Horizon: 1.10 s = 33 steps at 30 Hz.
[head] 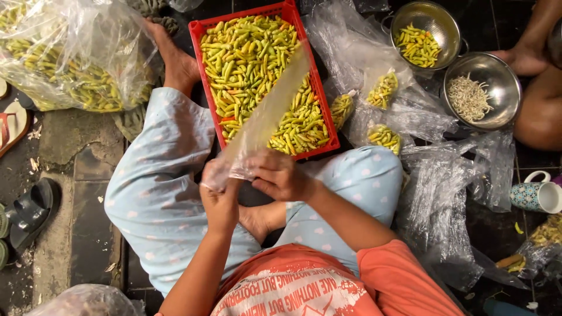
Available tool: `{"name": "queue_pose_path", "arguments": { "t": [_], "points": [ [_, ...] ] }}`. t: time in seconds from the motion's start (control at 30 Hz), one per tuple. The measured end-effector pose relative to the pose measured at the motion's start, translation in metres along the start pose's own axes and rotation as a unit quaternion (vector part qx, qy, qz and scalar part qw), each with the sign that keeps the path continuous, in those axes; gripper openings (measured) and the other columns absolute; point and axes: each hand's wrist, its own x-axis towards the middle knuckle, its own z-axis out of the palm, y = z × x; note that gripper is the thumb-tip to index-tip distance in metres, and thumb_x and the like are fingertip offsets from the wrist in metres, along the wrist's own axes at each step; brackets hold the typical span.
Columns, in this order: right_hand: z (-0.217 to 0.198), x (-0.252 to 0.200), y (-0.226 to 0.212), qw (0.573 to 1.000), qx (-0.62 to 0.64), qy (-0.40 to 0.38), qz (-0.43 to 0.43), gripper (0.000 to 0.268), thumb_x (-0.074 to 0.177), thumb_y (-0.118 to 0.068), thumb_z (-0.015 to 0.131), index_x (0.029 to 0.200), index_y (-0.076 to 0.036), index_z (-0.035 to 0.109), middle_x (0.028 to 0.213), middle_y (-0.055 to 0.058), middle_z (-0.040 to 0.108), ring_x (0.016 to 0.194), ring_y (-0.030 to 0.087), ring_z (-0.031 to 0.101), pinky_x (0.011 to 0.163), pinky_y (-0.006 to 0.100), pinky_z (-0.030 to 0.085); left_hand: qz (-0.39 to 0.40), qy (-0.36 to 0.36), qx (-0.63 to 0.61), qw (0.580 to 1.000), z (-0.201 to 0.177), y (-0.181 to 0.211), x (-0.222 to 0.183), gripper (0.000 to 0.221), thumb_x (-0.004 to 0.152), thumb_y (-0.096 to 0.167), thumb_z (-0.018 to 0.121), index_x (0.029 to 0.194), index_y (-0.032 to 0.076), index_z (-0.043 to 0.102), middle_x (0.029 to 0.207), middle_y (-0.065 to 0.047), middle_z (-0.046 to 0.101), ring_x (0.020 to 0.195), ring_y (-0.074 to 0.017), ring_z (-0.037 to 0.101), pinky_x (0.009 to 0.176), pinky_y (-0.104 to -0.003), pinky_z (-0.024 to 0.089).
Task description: The person sorts through green peppers in a red crate and places them into small plastic bags by hand, occasionally tying the bags closed.
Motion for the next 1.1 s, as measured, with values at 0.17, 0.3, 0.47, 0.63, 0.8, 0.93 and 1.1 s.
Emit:
{"name": "queue_pose_path", "arguments": {
  "t": [0.17,0.3,0.47,0.63,0.8,0.93,1.1],
  "points": [
    [0.034,-0.01,-0.019,0.953,0.162,0.049,0.253,0.069,0.079,-0.059,0.082,0.113,-0.005,0.057,0.118,0.016,0.056,0.107,0.035,0.06,0.096,0.046,0.051,0.204,-0.067,0.199,0.956,-0.014,-0.007,0.005,0.059,0.081,0.066,0.07,0.093,0.008,0.069,0.093,-0.009,0.067,0.079,-0.026,0.061,0.072,-0.034,0.047],
    [0.051,-0.037,0.0,0.937,0.164,0.068,0.299,0.036,0.082,-0.023,0.088,0.102,-0.009,0.062,0.106,0.006,0.065,0.101,0.026,0.067,0.091,0.037,0.051,0.132,-0.079,0.151,0.977,-0.014,-0.039,-0.01,0.016,0.085,0.0,0.074,0.099,0.004,0.068,0.087,-0.012,0.061,0.075,-0.0262,0.062,0.074,-0.033,0.051],
    [0.039,-0.04,0.004,0.937,0.151,0.049,0.313,0.011,0.082,-0.002,0.085,0.087,-0.008,0.076,0.094,0.009,0.077,0.086,0.028,0.076,0.077,0.036,0.059,0.057,-0.035,0.099,0.993,-0.01,-0.046,-0.011,0.022,0.094,0.006,0.073,0.075,0.006,0.063,0.067,-0.004,0.055,0.068,-0.0092,0.047,0.064,-0.027,0.044],
    [0.033,-0.046,0.019,0.927,0.108,0.103,0.344,0.007,0.088,-0.006,0.08,0.085,-0.013,0.08,0.093,0.006,0.074,0.082,0.022,0.072,0.074,0.033,0.056,0.06,-0.059,0.095,0.992,-0.018,-0.066,-0.005,0.029,0.082,0.016,0.088,0.074,0.008,0.061,0.068,-0.003,0.059,0.07,-0.0103,0.05,0.068,-0.028,0.045],
    [0.052,-0.058,0.015,0.786,0.346,0.199,0.473,0.008,0.102,-0.008,0.057,0.11,-0.009,0.057,0.083,-0.011,0.055,0.076,-0.002,0.051,0.073,0.017,0.045,0.082,-0.084,0.128,0.985,-0.002,-0.036,0.004,0.026,0.084,0.004,0.079,0.075,0.008,0.055,0.076,-0.007,0.06,0.072,-0.0186,0.054,0.071,-0.031,0.045],
    [0.046,-0.062,0.012,0.774,0.434,0.098,0.451,0.024,0.093,-0.011,0.064,0.111,-0.009,0.048,0.084,-0.004,0.053,0.075,0.005,0.054,0.071,0.021,0.043,-0.002,0.024,-0.053,0.998,-0.005,-0.073,0.002,0.021,0.091,0.0,0.067,0.083,0.01,0.051,0.084,-0.001,0.063,0.077,-0.0088,0.051,0.074,-0.026,0.045],
    [0.045,-0.097,0.055,0.866,0.215,0.095,0.442,0.029,0.085,-0.008,0.082,0.096,-0.011,0.055,0.083,0.0,0.056,0.082,0.012,0.055,0.075,0.029,0.041,0.025,0.075,-0.125,0.989,-0.009,-0.041,0.011,0.015,0.099,0.005,0.059,0.093,0.011,0.047,0.074,-0.001,0.054,0.069,-0.0086,0.049,0.068,-0.023,0.041]
  ]
}}
